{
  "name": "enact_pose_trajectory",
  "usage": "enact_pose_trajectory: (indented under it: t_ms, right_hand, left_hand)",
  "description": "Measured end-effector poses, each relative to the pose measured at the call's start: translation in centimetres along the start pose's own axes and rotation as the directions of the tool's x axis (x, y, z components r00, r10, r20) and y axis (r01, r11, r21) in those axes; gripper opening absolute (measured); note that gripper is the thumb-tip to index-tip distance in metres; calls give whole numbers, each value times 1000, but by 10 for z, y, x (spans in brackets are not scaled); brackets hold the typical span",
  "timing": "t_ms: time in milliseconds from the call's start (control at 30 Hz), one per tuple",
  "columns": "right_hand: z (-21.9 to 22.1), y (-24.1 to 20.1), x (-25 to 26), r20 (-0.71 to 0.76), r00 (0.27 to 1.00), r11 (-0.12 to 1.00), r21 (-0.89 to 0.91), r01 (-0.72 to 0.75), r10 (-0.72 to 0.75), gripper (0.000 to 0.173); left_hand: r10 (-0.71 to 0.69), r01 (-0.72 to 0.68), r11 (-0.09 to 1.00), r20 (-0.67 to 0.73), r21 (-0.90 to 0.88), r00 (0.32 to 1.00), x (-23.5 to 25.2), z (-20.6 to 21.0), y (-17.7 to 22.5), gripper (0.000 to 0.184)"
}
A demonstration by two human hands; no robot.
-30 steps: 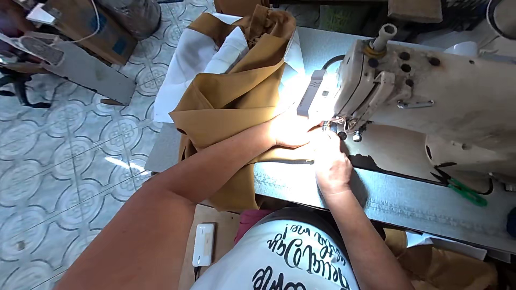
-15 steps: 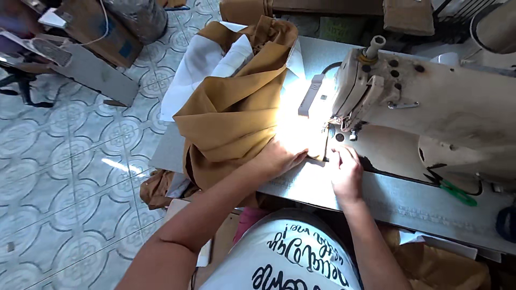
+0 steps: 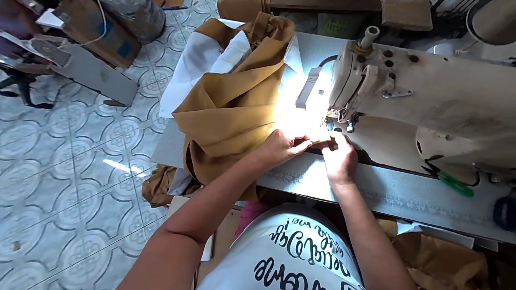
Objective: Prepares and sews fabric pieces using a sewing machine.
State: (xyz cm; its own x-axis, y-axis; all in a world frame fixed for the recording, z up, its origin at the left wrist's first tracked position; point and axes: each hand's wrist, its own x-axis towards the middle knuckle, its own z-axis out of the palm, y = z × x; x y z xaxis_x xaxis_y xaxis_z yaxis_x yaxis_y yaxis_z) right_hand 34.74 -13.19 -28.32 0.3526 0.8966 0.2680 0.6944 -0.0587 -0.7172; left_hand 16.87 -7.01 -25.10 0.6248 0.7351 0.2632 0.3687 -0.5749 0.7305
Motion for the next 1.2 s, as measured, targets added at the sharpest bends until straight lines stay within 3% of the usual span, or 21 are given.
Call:
enact_pose_trajectory:
  t_ms: [167,233,267,333,400,467,500,567,600,667,833,1067,1200]
  right_hand:
    - [2,11,1,-7,990,990,-5,144,-144,27]
    - [1,15,-2,4,986,984,66,168,-169,29]
    - [-2,14,-5,27,987,978,143,150,-155,25]
    - [-11,3,-19,175,983,919,394,-23,-51,12]
    - [-24,-9,-39,378,919,753,572,-324,108,8]
    - [-36,-15,-49,424,866,720,509,-471,267,7]
    - [-40,-16,-49,387,874,769,447,-457,294,12]
    - [-42,-12,-45,182,959,930,261,-260,217,19]
    - [-40,-12,-41,82,986,973,167,-158,146,19]
    - [-37,-20,-31,22,998,996,64,-56,55,21]
    - [-15,-33,-23,196,960,978,-100,-182,199,31]
    - [-26,-34,-25,177,961,976,-93,-199,213,29]
    - [-28,-32,-22,211,963,985,-89,-150,166,29]
  left_hand:
    - [16,-16,1000,6,22,1000,1,-1,1,14]
    - [83,-88,978,32,189,996,1,-2,-1,16]
    - [131,-143,947,59,287,990,0,-2,-3,24]
    - [196,-229,885,122,404,973,1,-5,-6,29]
    - [268,-306,861,150,406,952,3,-6,-11,19]
    - [304,-347,840,169,417,938,3,-5,-12,23]
    - [305,-352,826,176,439,936,2,-4,-10,24]
    - [296,-351,806,188,477,936,0,-2,-5,24]
    - [294,-349,803,187,484,937,0,-2,-3,24]
    - [287,-339,797,181,500,941,0,0,-1,22]
    - [267,-314,784,167,536,949,-4,5,0,20]
    - [200,-289,795,219,533,955,-5,8,6,28]
    - [54,-206,832,295,515,954,-1,5,18,37]
